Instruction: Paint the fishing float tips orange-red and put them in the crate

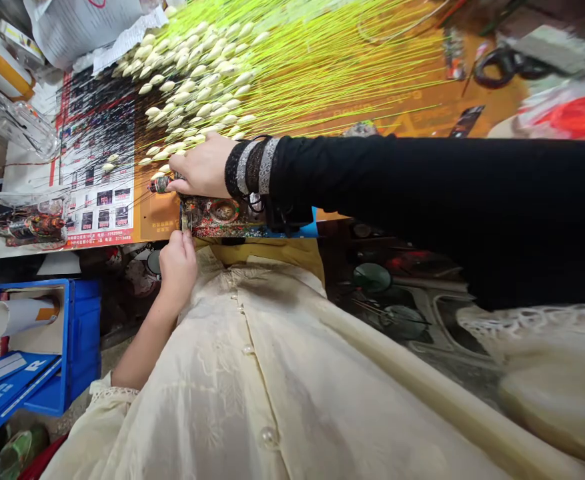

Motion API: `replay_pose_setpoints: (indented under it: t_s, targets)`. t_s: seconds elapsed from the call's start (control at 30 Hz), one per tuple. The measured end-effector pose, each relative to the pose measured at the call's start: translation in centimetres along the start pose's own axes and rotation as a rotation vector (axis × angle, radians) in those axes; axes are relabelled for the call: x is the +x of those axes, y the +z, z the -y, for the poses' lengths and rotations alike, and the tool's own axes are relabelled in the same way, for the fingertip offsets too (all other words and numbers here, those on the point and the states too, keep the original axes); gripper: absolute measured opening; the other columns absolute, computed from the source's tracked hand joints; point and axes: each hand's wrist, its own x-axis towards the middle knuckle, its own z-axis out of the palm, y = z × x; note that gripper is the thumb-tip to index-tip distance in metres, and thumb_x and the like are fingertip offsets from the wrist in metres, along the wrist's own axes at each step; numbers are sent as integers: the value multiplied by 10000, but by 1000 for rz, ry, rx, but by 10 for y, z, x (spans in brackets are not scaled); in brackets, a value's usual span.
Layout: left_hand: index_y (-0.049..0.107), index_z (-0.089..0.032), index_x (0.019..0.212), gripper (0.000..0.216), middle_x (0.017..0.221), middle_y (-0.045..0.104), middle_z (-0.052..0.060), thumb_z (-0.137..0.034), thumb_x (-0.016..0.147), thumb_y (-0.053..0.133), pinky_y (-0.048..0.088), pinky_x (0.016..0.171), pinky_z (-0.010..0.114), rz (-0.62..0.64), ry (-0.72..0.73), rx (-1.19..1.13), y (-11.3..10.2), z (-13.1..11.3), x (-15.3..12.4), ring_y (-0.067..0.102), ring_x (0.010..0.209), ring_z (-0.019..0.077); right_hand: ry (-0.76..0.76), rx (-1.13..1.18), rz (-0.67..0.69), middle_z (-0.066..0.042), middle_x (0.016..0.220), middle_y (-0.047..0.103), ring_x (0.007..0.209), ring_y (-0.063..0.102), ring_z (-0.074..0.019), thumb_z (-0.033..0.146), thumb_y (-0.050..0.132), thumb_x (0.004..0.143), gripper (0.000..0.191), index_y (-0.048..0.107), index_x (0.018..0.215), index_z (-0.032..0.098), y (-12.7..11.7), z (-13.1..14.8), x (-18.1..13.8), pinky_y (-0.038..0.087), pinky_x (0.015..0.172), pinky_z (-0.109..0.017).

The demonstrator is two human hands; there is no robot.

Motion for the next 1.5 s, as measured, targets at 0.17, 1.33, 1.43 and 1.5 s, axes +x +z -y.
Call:
replay_pose_setpoints:
  t_s: [0.17,1.33,1.43,1.5]
  targets:
    - [531,-210,847,354,730,650,22,-359,1013,257,383,631,245,23,22,-86,8,3,-15,611,661,145,-21,-30,-3,-173,1109,677,1049,641,-347,538,267,1003,552,484,1270,107,2,0,-1,395,910,-478]
    - [434,-230,769,402,394,324,-129,-611,900,435,318,368,201,347,-163,-1012,23,-19,-31,336,291,80,-22,69,-6,-202,1098,668,999,607,-295,505,286,1007,549,471,1236,42,1,0,-3,298,940,-473]
    - [462,-222,740,399,378,381,-101,-572,924,407,337,405,213,401,-91,-808,25,-20,-38,450,323,105,-31,109,-3,-200,1126,661,1002,594,-276,525,283,1004,561,481,1220,47,3,-2,-1,288,946,-468]
    - [474,-221,732,384,385,412,-90,-525,947,379,357,453,220,273,-33,-647,24,-10,-41,475,352,104,-49,127,-5,-194,1133,659,984,593,-266,537,281,1001,562,492,1203,57,3,-3,0,290,937,-462]
